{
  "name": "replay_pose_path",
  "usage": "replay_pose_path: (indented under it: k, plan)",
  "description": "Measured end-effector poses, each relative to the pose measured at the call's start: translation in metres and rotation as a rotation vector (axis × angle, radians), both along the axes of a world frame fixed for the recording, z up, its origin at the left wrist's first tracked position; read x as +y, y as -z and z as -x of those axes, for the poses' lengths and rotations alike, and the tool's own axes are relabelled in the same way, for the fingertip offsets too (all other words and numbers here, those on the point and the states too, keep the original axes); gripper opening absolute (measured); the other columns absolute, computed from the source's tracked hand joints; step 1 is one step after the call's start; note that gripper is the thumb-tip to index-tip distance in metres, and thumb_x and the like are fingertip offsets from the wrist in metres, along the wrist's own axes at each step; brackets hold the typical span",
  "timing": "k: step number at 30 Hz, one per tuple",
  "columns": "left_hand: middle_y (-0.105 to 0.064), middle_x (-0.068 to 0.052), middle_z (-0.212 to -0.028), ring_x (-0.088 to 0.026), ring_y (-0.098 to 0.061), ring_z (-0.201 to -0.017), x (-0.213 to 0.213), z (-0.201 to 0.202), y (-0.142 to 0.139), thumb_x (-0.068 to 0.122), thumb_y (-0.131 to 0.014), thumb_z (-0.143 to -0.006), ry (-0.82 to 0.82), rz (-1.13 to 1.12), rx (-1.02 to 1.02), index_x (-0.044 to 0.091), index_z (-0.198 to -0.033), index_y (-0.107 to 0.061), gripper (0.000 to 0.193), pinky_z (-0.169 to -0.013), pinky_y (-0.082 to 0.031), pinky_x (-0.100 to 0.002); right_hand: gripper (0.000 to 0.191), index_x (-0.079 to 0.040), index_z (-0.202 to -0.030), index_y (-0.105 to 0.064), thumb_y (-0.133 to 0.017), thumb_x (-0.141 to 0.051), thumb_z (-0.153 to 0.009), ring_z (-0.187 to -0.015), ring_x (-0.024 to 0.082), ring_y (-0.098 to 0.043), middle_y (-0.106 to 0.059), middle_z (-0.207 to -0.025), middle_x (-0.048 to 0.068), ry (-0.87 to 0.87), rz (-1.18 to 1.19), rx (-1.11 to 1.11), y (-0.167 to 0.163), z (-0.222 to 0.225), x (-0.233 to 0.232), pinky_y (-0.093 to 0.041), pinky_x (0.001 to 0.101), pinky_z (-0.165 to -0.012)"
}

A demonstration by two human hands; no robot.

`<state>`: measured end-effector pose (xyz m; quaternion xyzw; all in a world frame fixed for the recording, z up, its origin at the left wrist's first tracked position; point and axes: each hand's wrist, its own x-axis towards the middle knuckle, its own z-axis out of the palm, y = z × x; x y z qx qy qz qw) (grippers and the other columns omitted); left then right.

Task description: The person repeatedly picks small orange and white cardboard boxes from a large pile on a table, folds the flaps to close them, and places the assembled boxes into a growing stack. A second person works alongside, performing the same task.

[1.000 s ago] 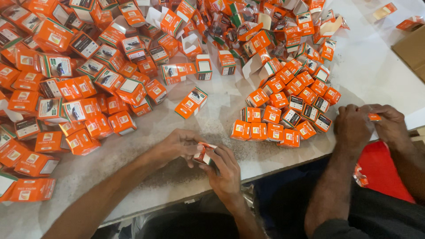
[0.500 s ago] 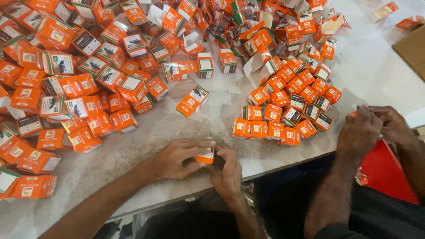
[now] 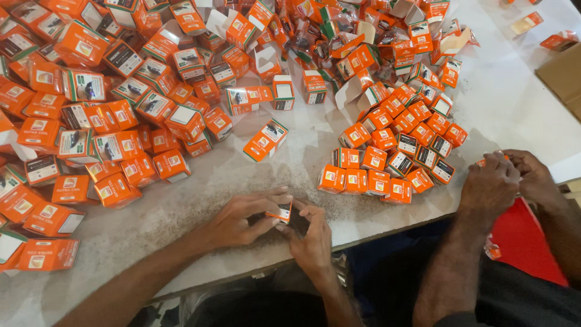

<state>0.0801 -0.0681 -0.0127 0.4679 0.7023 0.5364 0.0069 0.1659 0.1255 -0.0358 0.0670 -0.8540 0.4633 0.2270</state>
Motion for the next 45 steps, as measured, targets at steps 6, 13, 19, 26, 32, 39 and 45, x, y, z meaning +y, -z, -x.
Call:
replay_pose_path:
  k: [6, 13, 19, 26, 32, 39, 45]
  plan:
    - [-0.06, -0.015, -0.147, -0.037, -0.051, -0.144, -0.004, 0.003, -0.004, 0.006, -0.076, -0.086, 0.025, 0.098, 0.23, 0.002, -0.112, -0.069, 0.028, -0.114, -0.049, -0.045, 0.06, -0.004, -0.115, -0.044, -0.09, -0.011, -0.078, -0.113, 0.036, -0.07, -0.071, -0.124, 0.02, 0.011, -0.034, -0.034, 0.007, 0.001, 0.004, -0.056, 0.0439, -0.092]
    - [-0.044, -0.022, -0.156, -0.045, -0.041, -0.146, -0.008, 0.003, 0.004, 0.0, -0.072, -0.063, 0.116, 0.158, 0.371, 0.002, -0.11, -0.062, 0.048, -0.116, -0.043, -0.053, 0.043, -0.007, -0.112, -0.059, -0.081, 0.0, -0.075, -0.123, 0.041, -0.067, -0.068, -0.128, 0.02, -0.05, -0.202, 0.134, 0.005, 0.0, 0.003, -0.056, 0.0453, -0.101]
    - [-0.058, -0.019, -0.14, -0.041, -0.054, -0.133, -0.016, -0.002, -0.017, 0.003, -0.075, -0.078, -0.058, 0.309, 0.4, 0.008, -0.122, -0.062, 0.046, -0.111, -0.046, -0.052, 0.065, -0.002, -0.131, -0.053, -0.087, -0.012, -0.078, -0.126, 0.041, -0.063, -0.065, -0.135, 0.02, -0.076, -0.151, 0.075, -0.008, 0.002, 0.0, -0.052, 0.0467, -0.106]
    - [-0.045, -0.028, -0.15, -0.048, -0.041, -0.138, -0.05, 0.037, -0.067, 0.022, -0.079, -0.089, -1.041, 0.395, 0.834, 0.007, -0.131, -0.056, 0.051, -0.118, -0.028, -0.062, 0.09, 0.004, -0.144, -0.04, -0.09, -0.027, -0.076, -0.126, 0.04, -0.059, -0.062, -0.135, 0.02, -0.035, -0.236, -0.002, -0.018, 0.002, -0.008, -0.046, 0.0481, -0.108]
    - [-0.054, -0.024, -0.138, -0.042, -0.064, -0.104, 0.032, 0.079, -0.031, 0.03, -0.078, -0.085, -0.648, 0.522, 0.442, 0.002, -0.126, -0.059, 0.053, -0.083, -0.052, -0.052, 0.082, 0.004, -0.147, -0.037, -0.083, -0.022, -0.084, -0.137, 0.045, -0.05, -0.052, -0.147, 0.026, 0.0, -0.235, 0.074, -0.017, 0.003, -0.007, -0.041, 0.0506, -0.115]
    - [-0.069, -0.016, -0.078, -0.039, -0.068, -0.074, 0.04, 0.044, -0.045, 0.034, -0.072, -0.08, -0.238, 0.415, 0.296, 0.009, -0.098, -0.075, 0.031, -0.067, -0.053, -0.053, 0.083, 0.01, -0.152, -0.027, -0.074, -0.009, -0.086, -0.14, 0.055, -0.04, -0.04, -0.151, 0.038, 0.083, -0.306, 0.079, -0.009, 0.003, -0.002, -0.035, 0.0558, -0.115]
    - [-0.075, -0.016, -0.082, -0.029, -0.074, -0.076, 0.065, 0.158, -0.047, 0.061, -0.062, -0.091, -0.156, 0.592, -0.013, 0.008, -0.087, -0.076, 0.055, -0.073, -0.056, -0.043, 0.065, 0.006, -0.141, -0.048, -0.078, -0.006, -0.084, -0.118, 0.048, -0.061, -0.062, -0.128, 0.029, 0.009, -0.173, -0.043, -0.005, 0.007, 0.008, -0.049, 0.0518, -0.1]
